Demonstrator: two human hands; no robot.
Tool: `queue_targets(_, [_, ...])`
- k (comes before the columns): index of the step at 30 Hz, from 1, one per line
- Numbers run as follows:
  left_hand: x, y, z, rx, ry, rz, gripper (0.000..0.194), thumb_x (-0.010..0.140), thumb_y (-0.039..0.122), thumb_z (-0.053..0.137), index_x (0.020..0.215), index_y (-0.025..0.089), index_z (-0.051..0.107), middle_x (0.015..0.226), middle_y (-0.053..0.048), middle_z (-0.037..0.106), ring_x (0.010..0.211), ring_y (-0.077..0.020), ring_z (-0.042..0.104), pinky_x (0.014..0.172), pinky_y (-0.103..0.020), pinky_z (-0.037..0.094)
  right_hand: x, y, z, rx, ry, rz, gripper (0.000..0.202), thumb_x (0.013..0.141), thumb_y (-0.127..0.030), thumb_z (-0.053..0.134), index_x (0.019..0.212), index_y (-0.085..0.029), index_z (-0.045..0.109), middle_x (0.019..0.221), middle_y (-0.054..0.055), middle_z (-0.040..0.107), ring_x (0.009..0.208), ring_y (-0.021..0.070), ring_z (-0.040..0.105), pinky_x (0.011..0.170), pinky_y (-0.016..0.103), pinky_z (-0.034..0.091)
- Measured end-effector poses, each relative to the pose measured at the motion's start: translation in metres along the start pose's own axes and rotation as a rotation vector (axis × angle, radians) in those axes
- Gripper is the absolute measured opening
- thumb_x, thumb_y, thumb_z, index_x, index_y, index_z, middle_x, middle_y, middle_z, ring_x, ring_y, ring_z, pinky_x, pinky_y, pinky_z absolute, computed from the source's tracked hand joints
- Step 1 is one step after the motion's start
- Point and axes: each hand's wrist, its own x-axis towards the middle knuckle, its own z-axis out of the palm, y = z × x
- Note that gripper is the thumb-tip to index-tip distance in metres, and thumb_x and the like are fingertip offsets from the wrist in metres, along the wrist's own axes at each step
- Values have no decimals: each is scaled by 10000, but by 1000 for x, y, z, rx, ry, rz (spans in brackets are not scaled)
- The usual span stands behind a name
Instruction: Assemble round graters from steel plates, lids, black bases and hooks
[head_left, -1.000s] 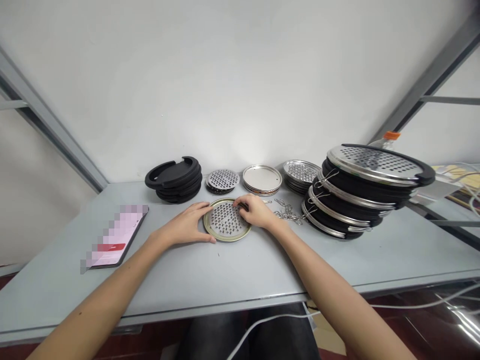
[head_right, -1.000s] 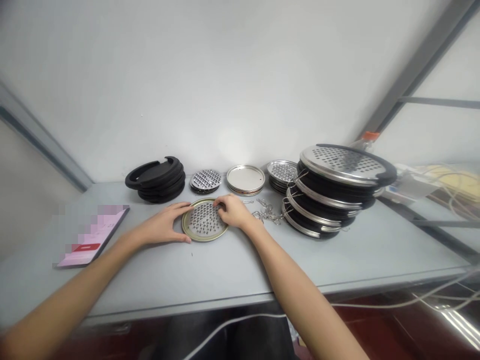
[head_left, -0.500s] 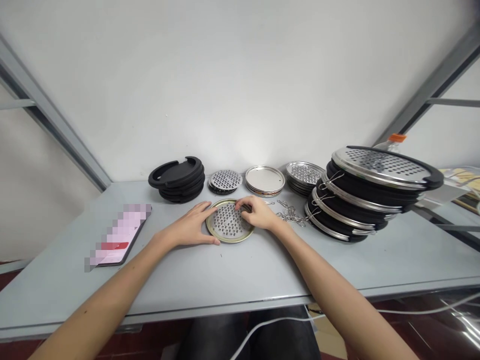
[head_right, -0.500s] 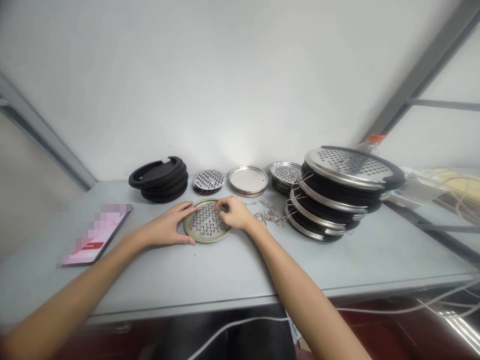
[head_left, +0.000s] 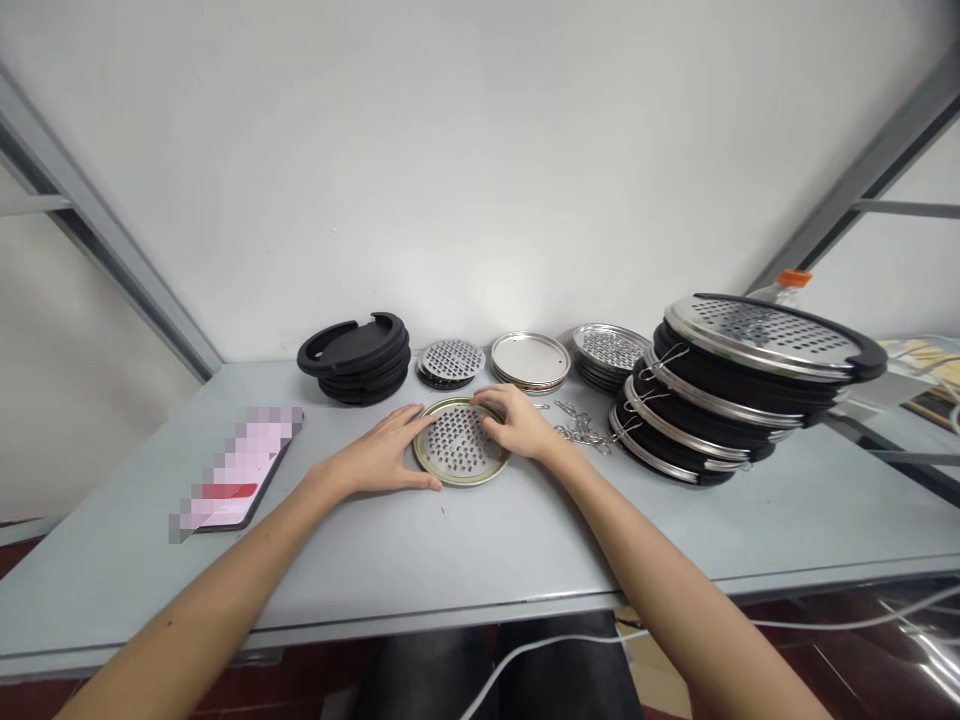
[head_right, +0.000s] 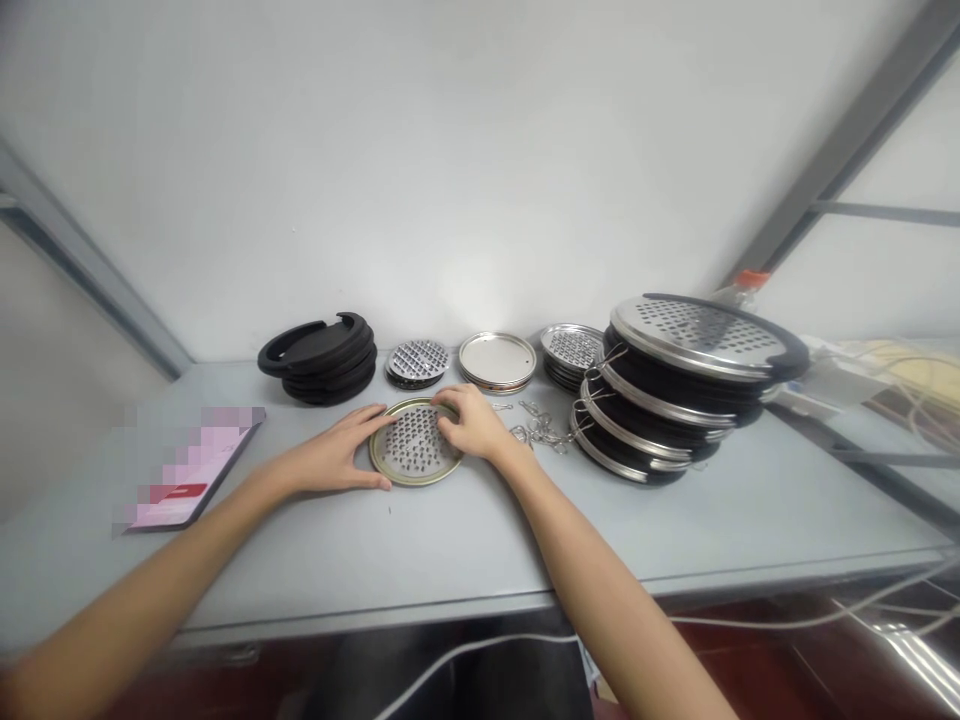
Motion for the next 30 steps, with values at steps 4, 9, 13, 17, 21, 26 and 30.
queue_targets(4, [0,2,-1,-5,13,1,1015,637,755,614,1457,252,291,1546,-116,200,1414,-321,188,1133,-439,227,-2,-1,5,-28,-35,1,285,808,-261,571,1042,-135,674,1158,136,624,1078,258,559,968,405,414])
queue_targets(9, [0,5,-2,14,34,9,1014,608,768,625,1425,228,361,1520,-130,260,1395,-329,236,1124,-439,246,-3,-2,10,-25,-70,-4,292,802,-272,590,1042,-127,672,1167,147,605,1080,257,560,977,409,415])
queue_targets(13, [0,6,-3,25,57,21,993,606,765,629,1408,229,392,1501,-123,304,1378,-330,274,1120,-432,258,-3,-3,9,-29,-77,-5,294,796,-261,596,1044,-117,665,1164,150,602,1078,254,559,983,399,414])
queue_targets(17, [0,6,-3,24,54,30,991,611,760,632,1414,237,380,1501,-117,306,1379,-320,274,1121,-426,259,-3,-4,10,-40,-64,4,274,822,-270,575,1039,-127,662,1155,142,603,1071,245,560,980,394,418])
queue_targets(21, [-1,6,-2,14,40,14,996,616,756,630,1424,236,367,1515,-120,280,1391,-329,247,1124,-437,247,-3,-4,10,-65,-45,14,298,856,-304,545,1069,-127,654,1167,148,597,1087,246,554,983,393,416])
queue_targets(26, [-2,7,-2,10,-7,13,1000,604,752,642,1432,277,344,1548,-106,203,1411,-346,185,1124,-461,234,-4,-5,10,-96,-48,12,373,864,-367,542,1120,-114,641,1205,166,580,1129,260,534,1003,396,400])
queue_targets(30, [-4,10,-1,20,-22,8,1049,595,766,638,1452,266,297,1559,-125,151,1424,-342,130,1129,-471,218,-5,-5,11,-118,-57,-4,377,863,-377,544,1101,-104,646,1207,172,577,1138,263,523,1009,401,391])
